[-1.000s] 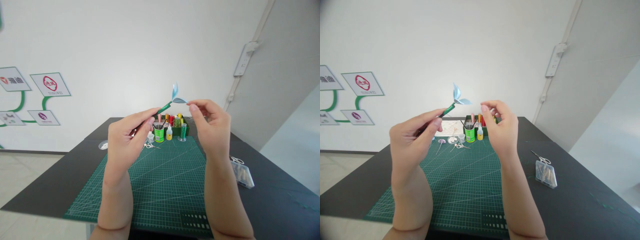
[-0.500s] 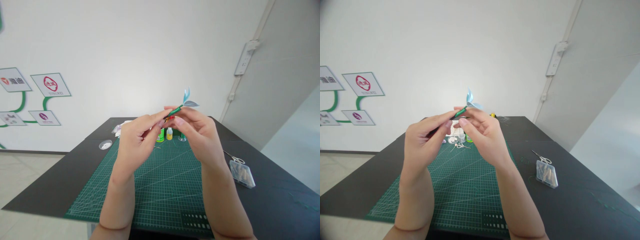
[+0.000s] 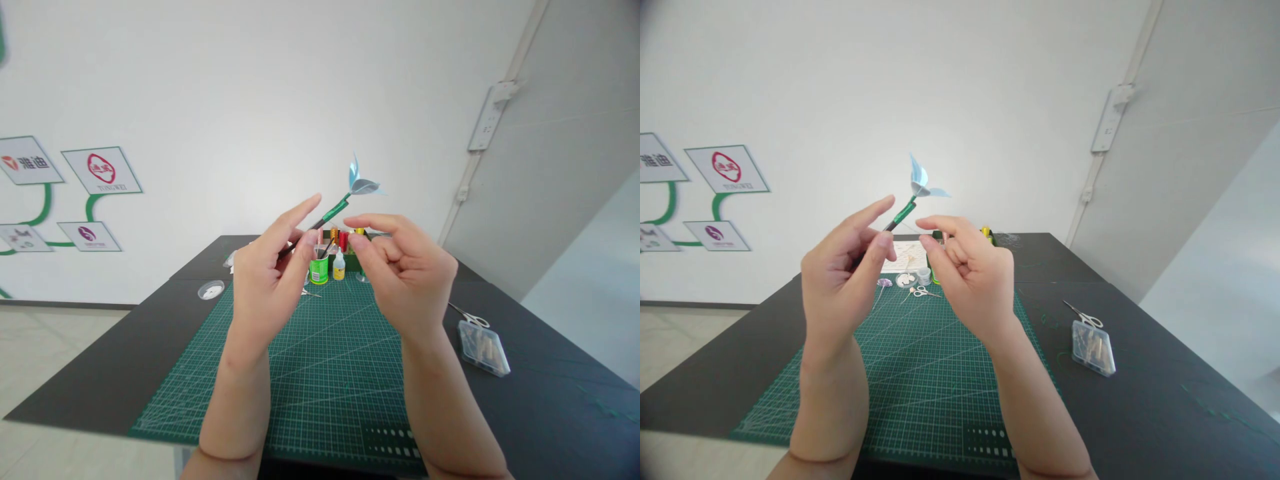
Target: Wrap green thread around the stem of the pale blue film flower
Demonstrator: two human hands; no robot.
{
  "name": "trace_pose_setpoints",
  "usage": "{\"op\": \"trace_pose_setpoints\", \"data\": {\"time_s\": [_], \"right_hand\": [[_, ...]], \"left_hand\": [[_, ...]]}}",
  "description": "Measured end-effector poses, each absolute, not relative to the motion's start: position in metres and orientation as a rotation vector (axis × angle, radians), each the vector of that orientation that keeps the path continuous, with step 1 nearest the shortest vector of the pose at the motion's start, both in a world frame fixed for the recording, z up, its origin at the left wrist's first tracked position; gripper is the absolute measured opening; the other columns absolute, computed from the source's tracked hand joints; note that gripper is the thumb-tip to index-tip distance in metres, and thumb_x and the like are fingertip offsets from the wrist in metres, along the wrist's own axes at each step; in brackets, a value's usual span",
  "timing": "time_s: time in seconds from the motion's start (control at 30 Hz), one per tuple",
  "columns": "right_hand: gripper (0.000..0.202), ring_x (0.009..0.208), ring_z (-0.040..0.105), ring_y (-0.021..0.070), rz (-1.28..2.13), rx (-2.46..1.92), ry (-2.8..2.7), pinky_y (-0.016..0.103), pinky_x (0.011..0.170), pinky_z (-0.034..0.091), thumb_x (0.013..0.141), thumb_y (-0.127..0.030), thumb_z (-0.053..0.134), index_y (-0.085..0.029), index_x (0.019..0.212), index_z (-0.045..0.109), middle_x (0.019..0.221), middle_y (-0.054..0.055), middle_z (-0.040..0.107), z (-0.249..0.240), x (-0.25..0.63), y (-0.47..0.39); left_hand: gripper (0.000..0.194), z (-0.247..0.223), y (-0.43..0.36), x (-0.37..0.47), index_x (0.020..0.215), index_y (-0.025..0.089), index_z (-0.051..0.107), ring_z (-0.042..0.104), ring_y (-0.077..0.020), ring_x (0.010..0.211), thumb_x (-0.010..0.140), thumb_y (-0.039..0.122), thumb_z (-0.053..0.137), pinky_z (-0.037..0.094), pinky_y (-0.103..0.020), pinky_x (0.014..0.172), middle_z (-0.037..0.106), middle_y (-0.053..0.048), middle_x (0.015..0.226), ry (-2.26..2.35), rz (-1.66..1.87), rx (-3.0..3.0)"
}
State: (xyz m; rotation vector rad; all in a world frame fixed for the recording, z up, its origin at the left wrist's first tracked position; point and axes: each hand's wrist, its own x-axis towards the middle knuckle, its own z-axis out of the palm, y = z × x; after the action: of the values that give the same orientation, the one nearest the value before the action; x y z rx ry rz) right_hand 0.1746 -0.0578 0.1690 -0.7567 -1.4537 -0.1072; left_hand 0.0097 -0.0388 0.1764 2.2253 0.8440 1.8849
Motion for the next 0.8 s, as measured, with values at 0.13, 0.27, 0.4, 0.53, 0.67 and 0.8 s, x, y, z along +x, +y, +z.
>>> {"op": "trace_pose_setpoints", "data": {"time_s": [0.13, 0.27, 0.4, 0.53, 0.67, 0.8], "right_hand": [[0.017, 0.047, 0.039, 0.0071, -0.198, -0.799, -1.54, 0.023, 0.049, 0.038, 0.096, -0.016, 0.067, -0.02, 0.099, 0.082, 0.052, -0.007, 0.05, 0.17, 0.178, -0.057], [0.018, 0.048, 0.042, 0.0067, -0.196, -0.794, -1.636, 0.022, 0.05, 0.038, 0.096, -0.016, 0.066, -0.02, 0.098, 0.083, 0.054, -0.006, 0.056, 0.17, 0.182, -0.059], [0.018, 0.047, 0.041, 0.0056, -0.146, -0.74, -1.722, 0.021, 0.047, 0.036, 0.093, -0.012, 0.067, -0.018, 0.095, 0.084, 0.054, -0.006, 0.056, 0.172, 0.187, -0.066], [0.016, 0.045, 0.033, 0.0045, 0.023, -0.672, -1.809, 0.02, 0.043, 0.03, 0.094, -0.012, 0.068, -0.017, 0.094, 0.083, 0.049, -0.009, 0.045, 0.176, 0.196, -0.075], [0.013, 0.042, 0.026, 0.0032, 0.153, -0.551, -1.805, 0.02, 0.039, 0.023, 0.094, -0.015, 0.072, -0.02, 0.096, 0.084, 0.048, -0.01, 0.039, 0.176, 0.208, -0.082], [0.014, 0.039, 0.026, 0.0033, 0.154, -0.509, -1.745, 0.021, 0.038, 0.021, 0.092, -0.017, 0.075, -0.025, 0.098, 0.085, 0.047, -0.009, 0.04, 0.174, 0.214, -0.087]], "left_hand": [[0.033, 0.178, -0.04, 0.012, 0.135, 0.024, 0.067, 0.05, -0.0078, 0.051, 0.103, 0.031, 0.063, 0.045, -0.021, 0.051, 0.072, 0.004, 0.076, 0.886, 1.889, 2.166], [0.023, 0.178, -0.038, 0.014, 0.123, 0.024, 0.07, 0.058, -0.0085, 0.056, 0.102, 0.029, 0.063, 0.046, -0.02, 0.053, 0.072, 0.004, 0.077, 0.905, 1.898, 2.163], [0.013, 0.177, -0.035, 0.012, 0.109, 0.025, 0.072, 0.061, -0.008, 0.058, 0.102, 0.027, 0.062, 0.045, -0.02, 0.054, 0.072, 0.004, 0.078, 0.943, 1.861, 2.18], [0.009, 0.178, -0.034, 0.012, 0.101, 0.025, 0.071, 0.062, -0.0084, 0.06, 0.1, 0.025, 0.062, 0.044, -0.022, 0.058, 0.074, 0.005, 0.077, 1.066, 1.751, 2.249], [0.013, 0.18, -0.034, 0.013, 0.103, 0.026, 0.073, 0.067, -0.0127, 0.068, 0.098, 0.025, 0.061, 0.044, -0.026, 0.061, 0.079, 0.003, 0.086, 1.198, 1.546, 2.346], [0.014, 0.182, -0.032, 0.014, 0.096, 0.025, 0.073, 0.066, -0.0161, 0.071, 0.097, 0.027, 0.059, 0.041, -0.029, 0.063, 0.079, 0.003, 0.087, 1.261, 1.126, 2.478]]}}
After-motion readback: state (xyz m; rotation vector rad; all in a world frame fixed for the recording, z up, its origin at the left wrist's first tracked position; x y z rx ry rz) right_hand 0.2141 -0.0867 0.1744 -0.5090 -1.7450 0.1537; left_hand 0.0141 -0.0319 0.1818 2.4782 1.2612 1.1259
